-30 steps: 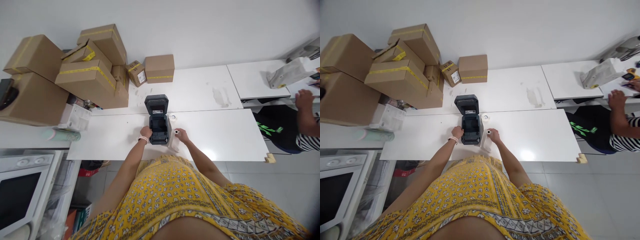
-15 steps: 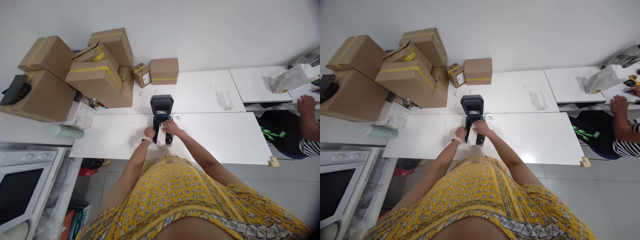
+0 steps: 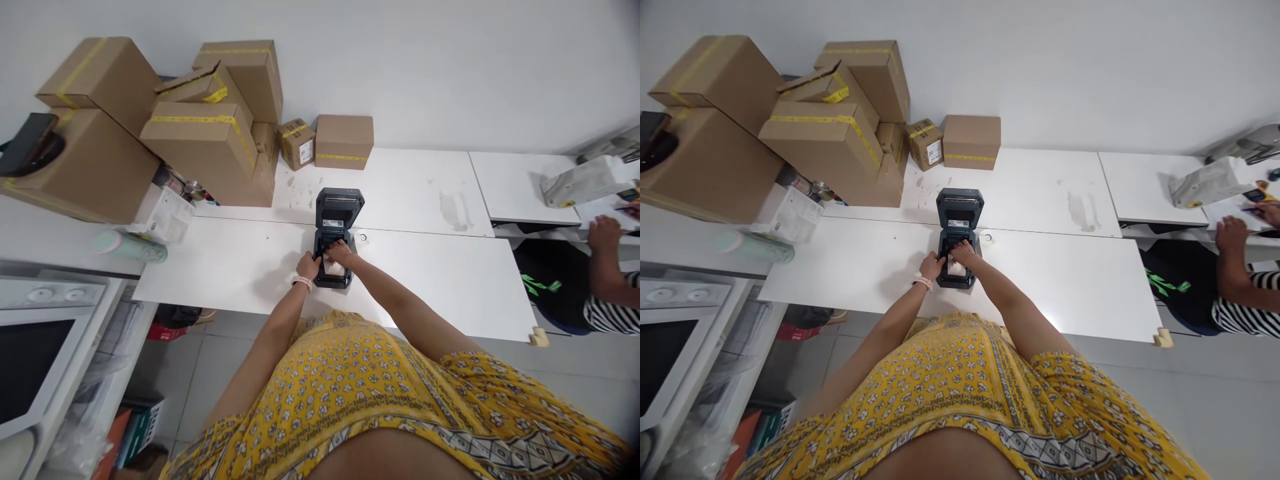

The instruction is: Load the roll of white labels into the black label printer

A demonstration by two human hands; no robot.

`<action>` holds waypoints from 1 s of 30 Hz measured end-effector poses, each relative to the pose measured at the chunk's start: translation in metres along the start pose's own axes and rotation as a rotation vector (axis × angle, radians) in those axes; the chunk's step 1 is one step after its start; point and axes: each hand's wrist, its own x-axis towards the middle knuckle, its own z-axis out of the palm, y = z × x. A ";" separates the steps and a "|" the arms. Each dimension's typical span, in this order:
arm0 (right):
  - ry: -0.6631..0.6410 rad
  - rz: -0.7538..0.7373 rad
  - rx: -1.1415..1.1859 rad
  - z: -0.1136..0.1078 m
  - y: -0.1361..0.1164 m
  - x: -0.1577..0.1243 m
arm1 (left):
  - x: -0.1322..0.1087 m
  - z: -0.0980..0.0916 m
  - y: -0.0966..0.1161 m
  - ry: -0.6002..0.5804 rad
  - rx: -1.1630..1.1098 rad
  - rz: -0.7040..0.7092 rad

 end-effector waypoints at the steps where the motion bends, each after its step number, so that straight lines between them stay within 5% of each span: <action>1: 0.011 0.000 -0.002 0.001 0.000 0.000 | 0.000 0.000 -0.001 -0.004 -0.010 0.000; 7: 0.117 -0.019 0.016 0.010 -0.010 -0.020 | -0.002 0.002 -0.003 -0.008 -0.066 -0.010; 13: 0.336 0.004 0.236 0.044 -0.047 -0.084 | -0.003 0.005 -0.002 0.010 -0.097 -0.010; 19: 0.271 -0.127 0.293 0.058 -0.073 -0.121 | -0.015 0.013 -0.007 -0.015 -0.181 -0.009; 25: 0.252 -0.082 0.582 0.023 -0.064 -0.129 | -0.046 0.033 -0.026 -0.097 -0.364 -0.025; 27: 0.449 0.077 0.703 -0.003 -0.046 -0.123 | -0.051 0.036 -0.029 -0.129 -0.437 -0.089; 30: 0.944 0.261 0.742 -0.054 -0.004 -0.100 | -0.052 0.034 -0.028 -0.216 -0.551 -0.196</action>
